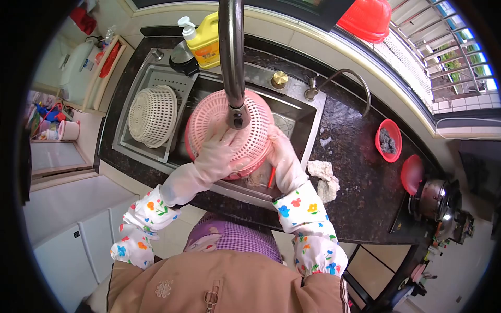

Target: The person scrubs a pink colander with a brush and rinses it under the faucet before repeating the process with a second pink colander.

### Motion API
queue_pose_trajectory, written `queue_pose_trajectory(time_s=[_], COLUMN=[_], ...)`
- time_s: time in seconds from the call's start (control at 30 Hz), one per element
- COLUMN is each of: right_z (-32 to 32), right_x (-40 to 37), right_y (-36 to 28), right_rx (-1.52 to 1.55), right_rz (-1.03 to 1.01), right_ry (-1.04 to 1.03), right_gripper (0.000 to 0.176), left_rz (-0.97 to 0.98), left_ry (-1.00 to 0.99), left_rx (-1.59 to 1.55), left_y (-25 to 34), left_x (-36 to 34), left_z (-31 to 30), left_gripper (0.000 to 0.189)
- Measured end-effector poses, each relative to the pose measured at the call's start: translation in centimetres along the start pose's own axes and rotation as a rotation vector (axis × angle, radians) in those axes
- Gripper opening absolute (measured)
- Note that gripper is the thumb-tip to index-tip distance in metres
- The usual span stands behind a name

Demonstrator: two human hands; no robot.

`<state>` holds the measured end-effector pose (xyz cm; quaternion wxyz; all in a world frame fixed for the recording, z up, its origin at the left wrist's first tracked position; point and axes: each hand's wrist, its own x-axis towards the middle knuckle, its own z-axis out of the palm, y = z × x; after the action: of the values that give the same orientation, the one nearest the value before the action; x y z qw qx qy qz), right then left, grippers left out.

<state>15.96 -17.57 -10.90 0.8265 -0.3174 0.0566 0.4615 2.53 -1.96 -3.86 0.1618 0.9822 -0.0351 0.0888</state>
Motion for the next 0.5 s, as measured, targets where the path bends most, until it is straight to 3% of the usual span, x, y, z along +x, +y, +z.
queue_pose_trajectory(time_s=[0.03, 0.2, 0.3, 0.37, 0.4, 0.43, 0.5], right_z=[0.2, -2.2, 0.5, 0.7, -0.8, -0.8, -0.7], right_x=[0.6, 5.0, 4.5, 3.9, 3.9, 3.7, 3.1], right_y=[0.9, 5.6, 5.6, 5.3, 5.5, 4.7, 2.5], right_rx=[0.044, 0.004, -0.005, -0.031, -0.010, -0.014, 0.011], right_rz=[0.032, 0.137, 0.178, 0.197, 0.141, 0.145, 0.011], right_ry=[-0.088, -0.008, 0.040, 0.058, 0.002, 0.000, 0.036], right_gripper=[0.027, 0.017, 0.011, 0.010, 0.012, 0.012, 0.018], left_rz=[-0.001, -0.056, -0.119, -0.356, -0.354, -0.359, -0.456], left_ry=[-0.003, 0.115, 0.169, 0.168, 0.295, 0.299, 0.455], left_rx=[0.005, 0.096, 0.066, 0.041, 0.003, 0.003, -0.255], left_y=[-0.5, -4.2, -5.6, -6.5, -6.8, -7.2, -8.0], left_x=[-0.6, -3.8, -5.2, -6.3, -6.8, -7.6, -9.1], left_z=[-0.2, -0.6, -2.3, -3.0, -3.4, -3.4, -2.7], left_gripper=[0.079, 0.061, 0.052, 0.053, 0.047, 0.047, 0.043])
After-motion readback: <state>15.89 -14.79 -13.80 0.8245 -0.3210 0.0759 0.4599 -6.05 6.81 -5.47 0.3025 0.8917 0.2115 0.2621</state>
